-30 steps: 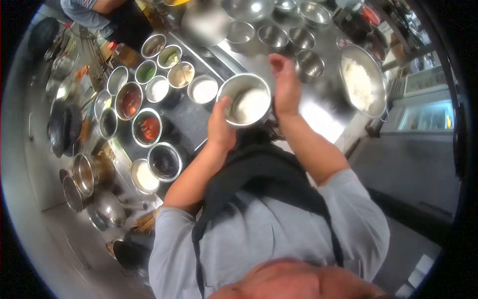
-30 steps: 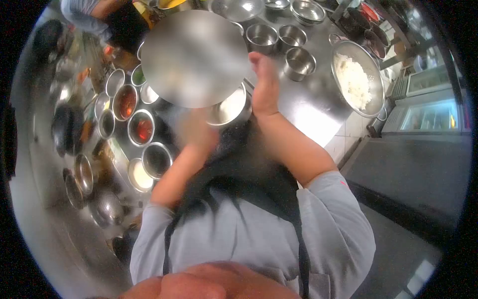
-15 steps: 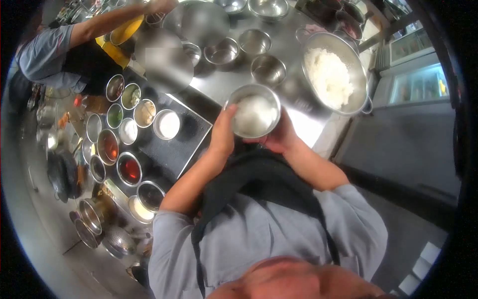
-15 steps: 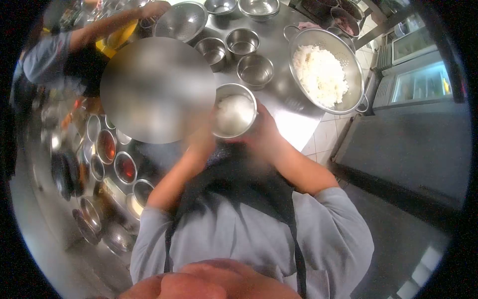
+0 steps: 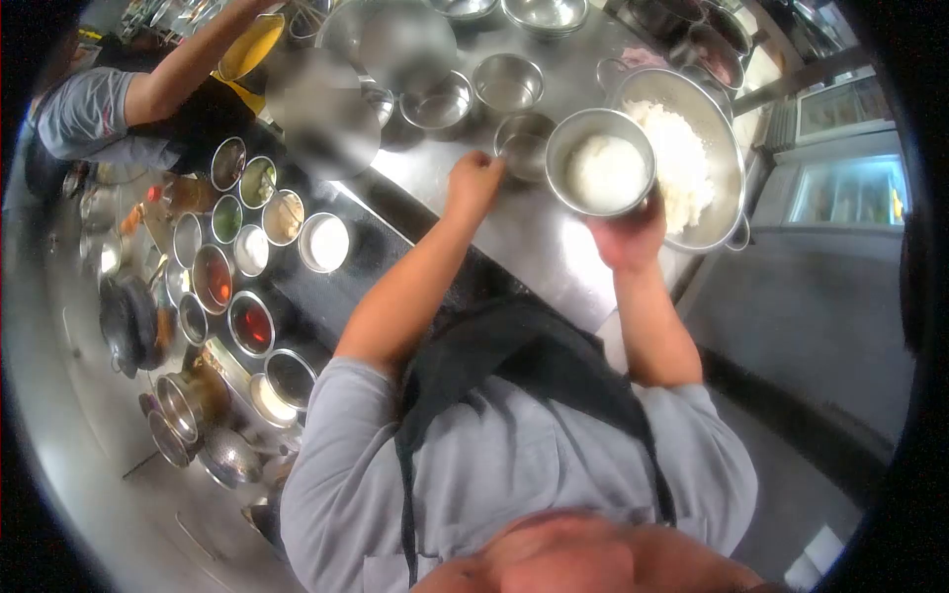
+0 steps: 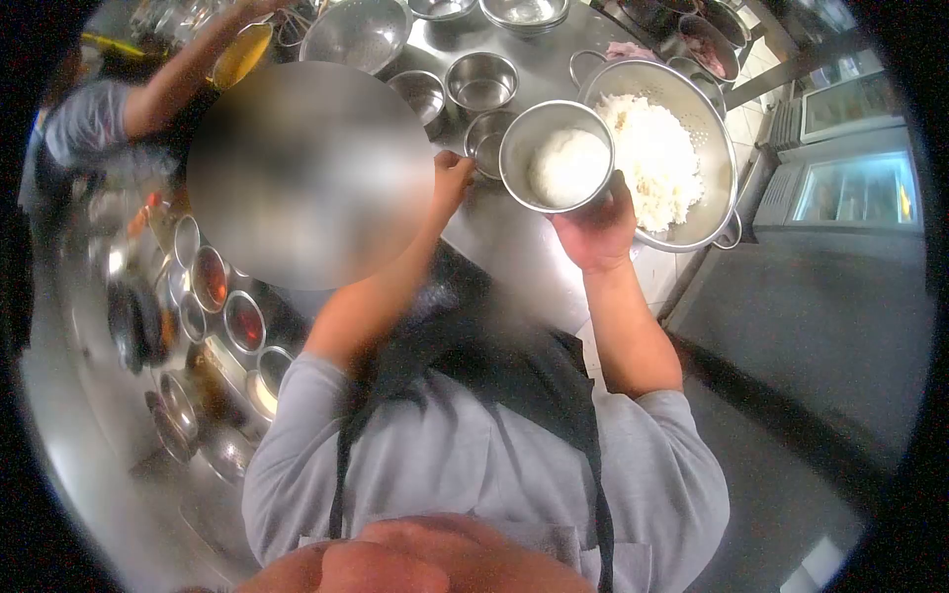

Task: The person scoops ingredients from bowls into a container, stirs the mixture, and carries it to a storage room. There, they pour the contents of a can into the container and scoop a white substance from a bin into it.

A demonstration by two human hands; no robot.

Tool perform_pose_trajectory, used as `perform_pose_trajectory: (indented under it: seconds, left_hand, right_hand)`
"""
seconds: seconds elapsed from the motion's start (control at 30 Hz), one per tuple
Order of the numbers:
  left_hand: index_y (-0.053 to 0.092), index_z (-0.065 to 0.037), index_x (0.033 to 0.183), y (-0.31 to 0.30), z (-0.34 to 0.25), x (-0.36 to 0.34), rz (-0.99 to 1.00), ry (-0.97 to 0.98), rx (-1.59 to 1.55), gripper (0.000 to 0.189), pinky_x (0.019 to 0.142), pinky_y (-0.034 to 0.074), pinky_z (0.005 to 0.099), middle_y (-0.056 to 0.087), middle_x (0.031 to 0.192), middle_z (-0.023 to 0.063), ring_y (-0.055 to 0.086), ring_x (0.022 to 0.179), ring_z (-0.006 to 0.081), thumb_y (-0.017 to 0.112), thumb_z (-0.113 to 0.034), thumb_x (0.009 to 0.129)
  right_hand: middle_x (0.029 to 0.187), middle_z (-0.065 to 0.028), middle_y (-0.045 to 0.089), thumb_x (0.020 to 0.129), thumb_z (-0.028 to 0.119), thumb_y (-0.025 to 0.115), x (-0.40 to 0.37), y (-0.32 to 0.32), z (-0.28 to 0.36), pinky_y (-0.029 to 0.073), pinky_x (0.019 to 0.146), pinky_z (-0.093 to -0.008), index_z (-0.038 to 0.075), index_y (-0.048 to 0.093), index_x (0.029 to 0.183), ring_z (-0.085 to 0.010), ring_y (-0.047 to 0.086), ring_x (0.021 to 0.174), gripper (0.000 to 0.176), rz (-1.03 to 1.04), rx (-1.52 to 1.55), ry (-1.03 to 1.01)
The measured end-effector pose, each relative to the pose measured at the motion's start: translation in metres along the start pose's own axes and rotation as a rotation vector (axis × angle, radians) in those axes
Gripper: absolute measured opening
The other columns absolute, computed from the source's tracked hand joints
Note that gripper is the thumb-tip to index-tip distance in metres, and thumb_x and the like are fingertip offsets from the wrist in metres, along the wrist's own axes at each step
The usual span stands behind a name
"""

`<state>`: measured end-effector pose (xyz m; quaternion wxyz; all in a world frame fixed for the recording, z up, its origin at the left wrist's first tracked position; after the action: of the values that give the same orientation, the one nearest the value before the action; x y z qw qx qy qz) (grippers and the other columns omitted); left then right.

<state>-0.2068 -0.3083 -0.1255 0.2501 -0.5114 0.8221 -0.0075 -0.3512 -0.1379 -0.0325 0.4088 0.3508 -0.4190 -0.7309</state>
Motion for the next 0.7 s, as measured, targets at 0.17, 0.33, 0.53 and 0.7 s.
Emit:
perform_pose_trajectory:
  seconds: [0.17,0.33,0.53,0.7]
  left_hand:
    - [0.065,0.005,0.081,-0.005,-0.009,-0.012,-0.021,0.061,0.139,0.033,0.056,0.050,0.0377,0.066,0.069,0.0176,0.064,0.059,0.0247,0.063,-0.027,0.082]
    - [0.065,0.005,0.080,-0.026,0.005,-0.037,-0.004,0.016,0.069,0.030,0.057,0.050,0.0378,0.066,0.068,0.0165,0.063,0.055,0.0253,0.062,-0.025,0.081]
    - [0.065,0.008,0.082,-0.040,0.015,-0.059,-0.058,0.145,0.164,0.033,0.074,0.051,0.0435,0.066,0.082,0.0232,0.065,0.078,0.0369,0.060,-0.025,0.080]
    - [0.065,0.008,0.083,-0.043,0.016,-0.068,-0.045,0.197,0.190,0.034,0.082,0.049,0.0454,0.063,0.096,0.0280,0.061,0.088,0.0430,0.061,-0.026,0.080]
  right_hand:
    - [0.151,-0.0122,0.039,0.095,0.046,0.051,0.002,-0.004,0.000,0.029,0.113,-0.0582,0.011,0.037,0.148,-0.0348,0.036,0.139,0.065,0.035,-0.029,0.049]
    - [0.142,-0.0123,0.049,0.098,0.032,0.051,0.004,-0.030,-0.003,0.037,0.110,-0.0529,0.005,0.042,0.143,-0.0313,0.047,0.130,0.053,-0.052,-0.282,0.039]
    - [0.136,-0.0118,0.051,0.090,0.017,0.063,0.005,-0.024,-0.015,0.037,0.107,-0.0365,0.002,0.036,0.146,-0.0228,0.048,0.126,0.064,-0.100,-0.660,-0.068]
    - [0.141,-0.0171,0.047,0.084,0.017,0.072,0.007,-0.014,-0.016,0.033,0.111,-0.0357,-0.004,0.031,0.148,-0.0248,0.043,0.132,0.078,-0.006,-1.117,-0.143]
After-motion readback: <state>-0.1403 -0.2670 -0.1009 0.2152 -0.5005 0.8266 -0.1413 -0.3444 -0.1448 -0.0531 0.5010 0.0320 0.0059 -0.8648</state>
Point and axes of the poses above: each hand's wrist, its own x-axis towards the middle knuckle, its own y-axis out of the palm, z = x × y, the point moved 2 cm from there along x, towards the middle knuckle
